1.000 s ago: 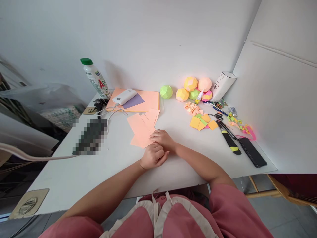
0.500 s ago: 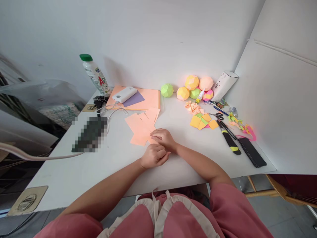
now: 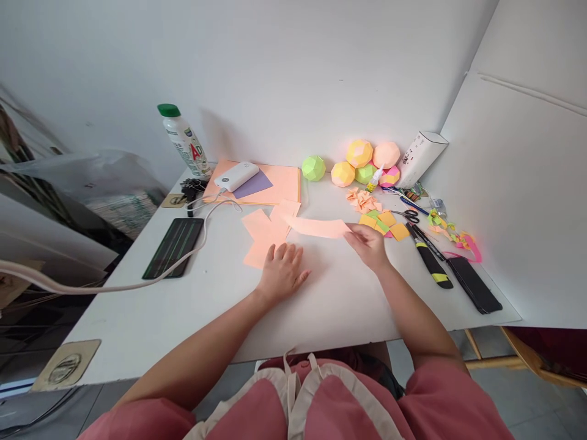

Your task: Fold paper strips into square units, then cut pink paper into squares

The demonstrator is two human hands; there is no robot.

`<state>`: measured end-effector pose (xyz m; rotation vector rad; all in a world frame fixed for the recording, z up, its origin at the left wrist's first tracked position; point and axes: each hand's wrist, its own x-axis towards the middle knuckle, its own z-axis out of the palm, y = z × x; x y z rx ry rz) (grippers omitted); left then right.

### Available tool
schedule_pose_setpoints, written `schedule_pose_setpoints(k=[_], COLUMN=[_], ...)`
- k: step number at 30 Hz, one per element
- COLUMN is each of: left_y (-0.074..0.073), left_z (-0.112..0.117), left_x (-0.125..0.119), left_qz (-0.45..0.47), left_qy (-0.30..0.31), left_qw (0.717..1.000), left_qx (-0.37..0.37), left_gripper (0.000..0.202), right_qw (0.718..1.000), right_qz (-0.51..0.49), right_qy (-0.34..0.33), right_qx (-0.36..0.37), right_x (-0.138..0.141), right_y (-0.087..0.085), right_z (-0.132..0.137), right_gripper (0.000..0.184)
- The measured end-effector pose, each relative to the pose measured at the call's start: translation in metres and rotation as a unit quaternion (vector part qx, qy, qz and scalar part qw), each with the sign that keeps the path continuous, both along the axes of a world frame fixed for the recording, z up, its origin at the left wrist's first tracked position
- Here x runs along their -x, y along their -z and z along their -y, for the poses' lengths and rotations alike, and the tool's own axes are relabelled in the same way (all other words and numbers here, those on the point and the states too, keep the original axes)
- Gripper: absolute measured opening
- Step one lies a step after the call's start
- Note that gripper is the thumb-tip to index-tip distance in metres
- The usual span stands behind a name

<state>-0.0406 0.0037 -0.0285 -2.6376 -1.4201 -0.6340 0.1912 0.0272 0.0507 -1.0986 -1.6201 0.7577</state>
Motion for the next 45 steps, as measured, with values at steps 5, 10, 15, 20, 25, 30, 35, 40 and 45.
schedule_pose_setpoints(k=[5, 10, 15, 20, 25, 30, 35, 40, 45], left_y=[-0.008, -0.012, -0.019, -0.022, -0.020, -0.015, -0.013, -0.015, -0.021], left_z=[0.000, 0.005, 0.024, 0.044, 0.057, 0.063, 0.068, 0.070, 0.071], left_x=[0.002, 0.000, -0.011, -0.022, -0.027, -0.032, -0.032, -0.031, -0.032], left_qz=[0.018, 0.091, 0.099, 0.117, 0.157, 0.175, 0.176, 0.176, 0.157], left_qy=[-0.053, -0.003, 0.297, 0.348, 0.293, 0.283, 0.282, 0.274, 0.250], left_qw=[0.998, 0.996, 0.947, 0.925, 0.939, 0.942, 0.942, 0.942, 0.954], left_qx=[-0.015, -0.009, 0.065, 0.099, 0.085, 0.051, 0.052, 0.079, 0.058], left_gripper=[0.038, 0.032, 0.040, 0.020, 0.023, 0.023, 0.021, 0.017, 0.018], right_qw=[0.984, 0.951, 0.932, 0.954, 0.967, 0.968, 0.958, 0.928, 0.903], right_qz=[0.106, 0.135, 0.108, 0.078, 0.106, 0.186, 0.277, 0.368, 0.426], right_qy=[-0.136, -0.246, -0.272, -0.131, 0.002, 0.026, 0.027, 0.007, -0.001], right_qx=[0.034, 0.127, 0.213, 0.258, 0.233, 0.166, 0.073, 0.055, 0.047], right_x=[-0.034, -0.037, -0.043, -0.039, -0.020, -0.001, 0.009, 0.014, 0.016], right_y=[0.003, 0.025, 0.028, 0.031, 0.038, 0.045, 0.052, 0.052, 0.053], right_z=[0.060, 0.082, 0.075, 0.061, 0.046, 0.040, 0.040, 0.038, 0.035], right_gripper=[0.010, 0.015, 0.020, 0.022, 0.024, 0.022, 0.022, 0.022, 0.020])
